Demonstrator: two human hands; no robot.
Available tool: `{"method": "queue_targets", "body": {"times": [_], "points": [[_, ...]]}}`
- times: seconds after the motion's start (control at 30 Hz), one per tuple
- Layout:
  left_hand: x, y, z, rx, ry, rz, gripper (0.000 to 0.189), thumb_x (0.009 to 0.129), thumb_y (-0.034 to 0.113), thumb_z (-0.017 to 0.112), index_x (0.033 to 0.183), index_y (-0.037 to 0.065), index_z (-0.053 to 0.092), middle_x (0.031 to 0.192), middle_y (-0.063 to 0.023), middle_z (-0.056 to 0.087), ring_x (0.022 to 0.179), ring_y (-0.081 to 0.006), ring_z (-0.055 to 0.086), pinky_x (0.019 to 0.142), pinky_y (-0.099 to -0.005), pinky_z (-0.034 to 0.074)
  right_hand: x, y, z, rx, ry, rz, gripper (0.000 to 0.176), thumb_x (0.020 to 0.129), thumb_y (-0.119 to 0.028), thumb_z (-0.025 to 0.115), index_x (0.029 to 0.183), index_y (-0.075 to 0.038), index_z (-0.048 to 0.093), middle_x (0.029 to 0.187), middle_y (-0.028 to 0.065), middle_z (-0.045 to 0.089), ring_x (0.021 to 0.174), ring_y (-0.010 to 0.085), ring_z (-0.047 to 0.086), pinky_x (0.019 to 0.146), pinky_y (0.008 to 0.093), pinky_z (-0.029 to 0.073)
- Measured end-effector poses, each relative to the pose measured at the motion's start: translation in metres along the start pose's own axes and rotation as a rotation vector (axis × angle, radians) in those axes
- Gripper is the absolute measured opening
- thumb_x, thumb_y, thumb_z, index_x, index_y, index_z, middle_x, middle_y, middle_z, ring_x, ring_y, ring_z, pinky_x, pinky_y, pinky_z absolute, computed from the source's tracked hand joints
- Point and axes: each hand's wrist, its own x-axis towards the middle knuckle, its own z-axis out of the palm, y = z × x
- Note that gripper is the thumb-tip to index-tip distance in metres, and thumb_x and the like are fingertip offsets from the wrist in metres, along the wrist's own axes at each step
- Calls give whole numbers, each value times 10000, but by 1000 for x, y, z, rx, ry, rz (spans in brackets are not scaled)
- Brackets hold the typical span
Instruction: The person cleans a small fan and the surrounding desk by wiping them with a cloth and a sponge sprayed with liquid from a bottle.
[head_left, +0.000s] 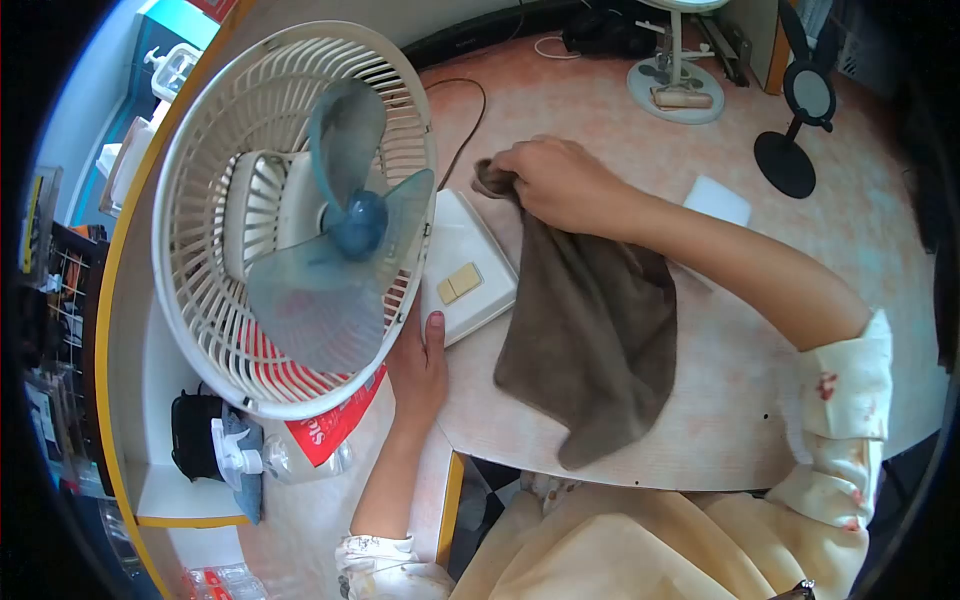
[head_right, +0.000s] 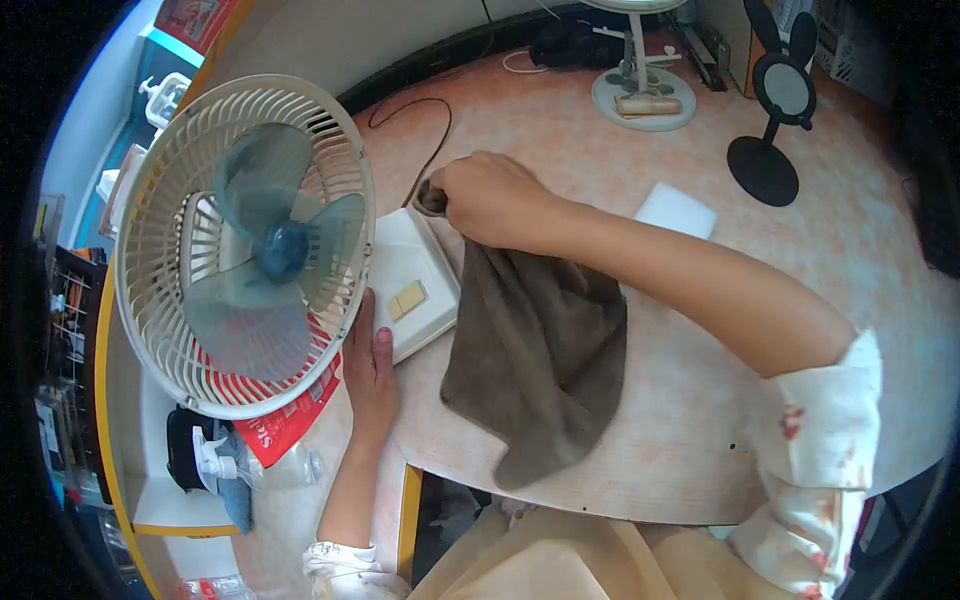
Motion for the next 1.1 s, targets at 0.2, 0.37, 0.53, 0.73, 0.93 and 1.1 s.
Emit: {"method": "queue_targets", "body": {"times": [0.2,0.37,0.53,0.73,0.93,1.1], "points": [[0,2,-4,-130,-52,17,718,878,441,622,1427,47,382,1407,-220,435,1319,-363,399,1094,-434,300,-40,-15,83,154,172,-32,417,812,-10,489,1217,-40,584,1245,217,570,1018,400,605,905,442,478],[0,-2,-5,-176,-87,-12,814,793,418,729,1423,38,380,1395,-241,439,1314,-365,407,1081,-437,319,-88,-39,25,152,-112,-15,403,783,56,481,1155,-12,619,1292,207,542,1067,369,594,926,393,481],[-6,-12,-8,-414,-165,-202,726,853,384,661,1402,-4,388,1387,-192,458,1303,-311,416,1097,-399,298,-82,-33,27,44,155,-116,388,768,54,508,1139,7,612,1202,177,589,1116,330,574,951,367,473],[-7,-56,19,-1299,26,-580,657,933,388,561,1368,-73,389,1364,-135,472,1261,-249,443,1101,-328,266,-81,-62,71,-100,87,-467,389,722,16,543,1102,7,628,1153,145,614,1109,283,575,971,382,459],[-1,-22,-2,-729,-172,-273,761,861,420,669,1381,-60,389,1365,-202,473,1302,-296,416,1098,-372,283,-51,-49,26,190,211,-47,314,794,50,446,1028,8,652,971,171,648,886,295,634,815,358,495],[1,-17,-14,-232,-217,-80,828,832,519,652,1402,-17,380,1399,-257,418,1333,-362,371,1075,-417,320,29,41,-11,-187,520,4,270,821,15,460,1000,6,661,937,208,667,872,334,653,787,383,498]]}}
